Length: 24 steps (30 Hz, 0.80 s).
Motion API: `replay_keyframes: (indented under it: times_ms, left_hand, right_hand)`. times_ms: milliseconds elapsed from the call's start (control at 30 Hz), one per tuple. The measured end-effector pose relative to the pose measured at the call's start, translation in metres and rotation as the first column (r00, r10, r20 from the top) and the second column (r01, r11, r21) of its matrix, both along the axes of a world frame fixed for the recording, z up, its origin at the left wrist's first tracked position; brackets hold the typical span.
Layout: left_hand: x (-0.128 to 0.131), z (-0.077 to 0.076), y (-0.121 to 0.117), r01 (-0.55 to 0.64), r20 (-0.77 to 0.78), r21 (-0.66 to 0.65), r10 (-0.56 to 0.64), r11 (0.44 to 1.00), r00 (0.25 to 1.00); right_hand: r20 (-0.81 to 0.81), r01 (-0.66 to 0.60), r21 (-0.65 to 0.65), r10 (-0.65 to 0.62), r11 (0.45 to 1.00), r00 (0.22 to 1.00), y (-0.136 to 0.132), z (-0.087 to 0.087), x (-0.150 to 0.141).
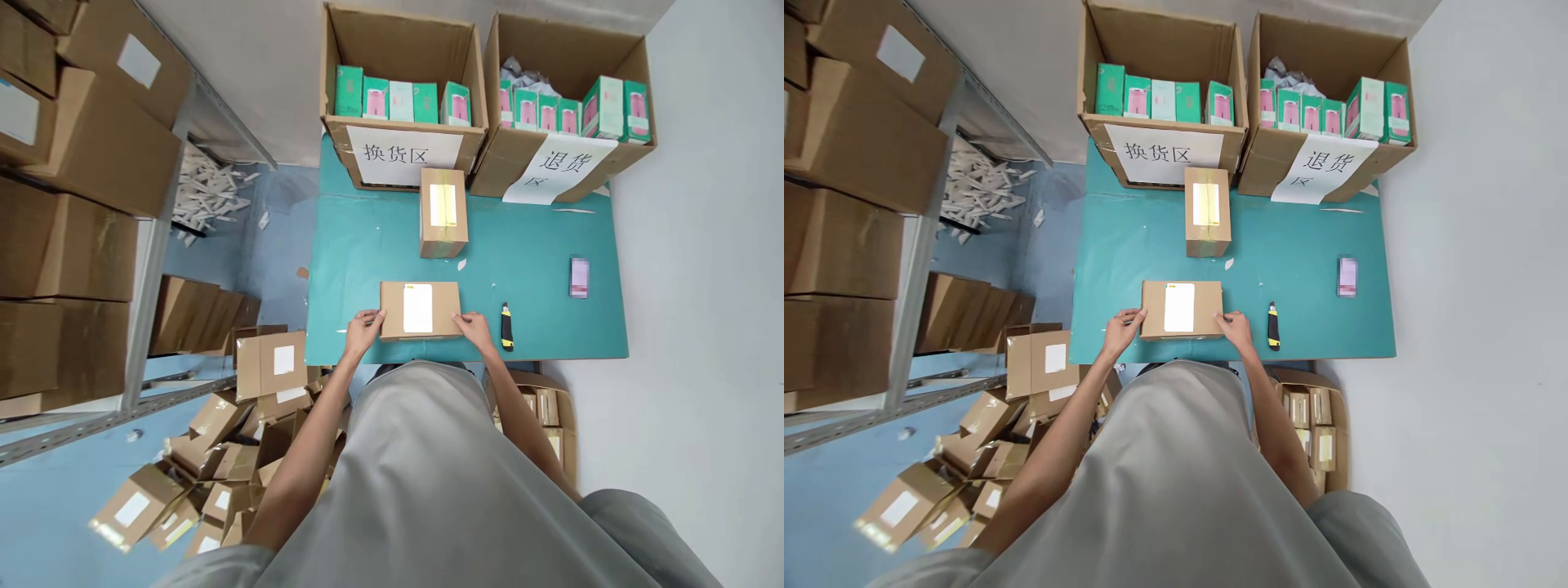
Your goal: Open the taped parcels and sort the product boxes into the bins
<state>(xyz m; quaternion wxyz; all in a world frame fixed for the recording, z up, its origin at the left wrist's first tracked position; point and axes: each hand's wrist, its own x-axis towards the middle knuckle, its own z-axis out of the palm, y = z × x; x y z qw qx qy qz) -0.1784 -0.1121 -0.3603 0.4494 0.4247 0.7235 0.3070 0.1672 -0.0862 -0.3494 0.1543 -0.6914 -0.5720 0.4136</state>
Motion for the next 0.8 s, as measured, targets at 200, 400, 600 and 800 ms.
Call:
replay_keyframes:
  times_ms: [200,400,600,800]
  left_hand:
    - [-0.001,-0.018,-0.02,0.009,0.044,-0.067,-0.006,0.998,0.999]
    - [-0.001,-0.03,-0.041,-0.077,0.058,-0.144,0.086,0.987,0.995]
    - [0.005,-0.032,-0.051,-0.101,0.081,-0.192,0.119,0.976,0.99]
    - [0.004,-0.024,-0.046,-0.102,0.115,-0.184,0.124,0.978,0.986]
  right_hand:
    - [-0.008,0.066,-0.046,-0.066,0.997,0.998,-0.015,-0.015,0.003]
    - [-0.033,0.129,-0.094,-0.132,0.987,0.991,-0.042,-0.027,0.016]
    - [-0.071,0.098,-0.131,-0.108,0.987,0.992,-0.06,-0.027,0.008]
    - [-0.089,0.074,-0.096,-0.083,0.993,0.993,-0.049,-0.016,0.006]
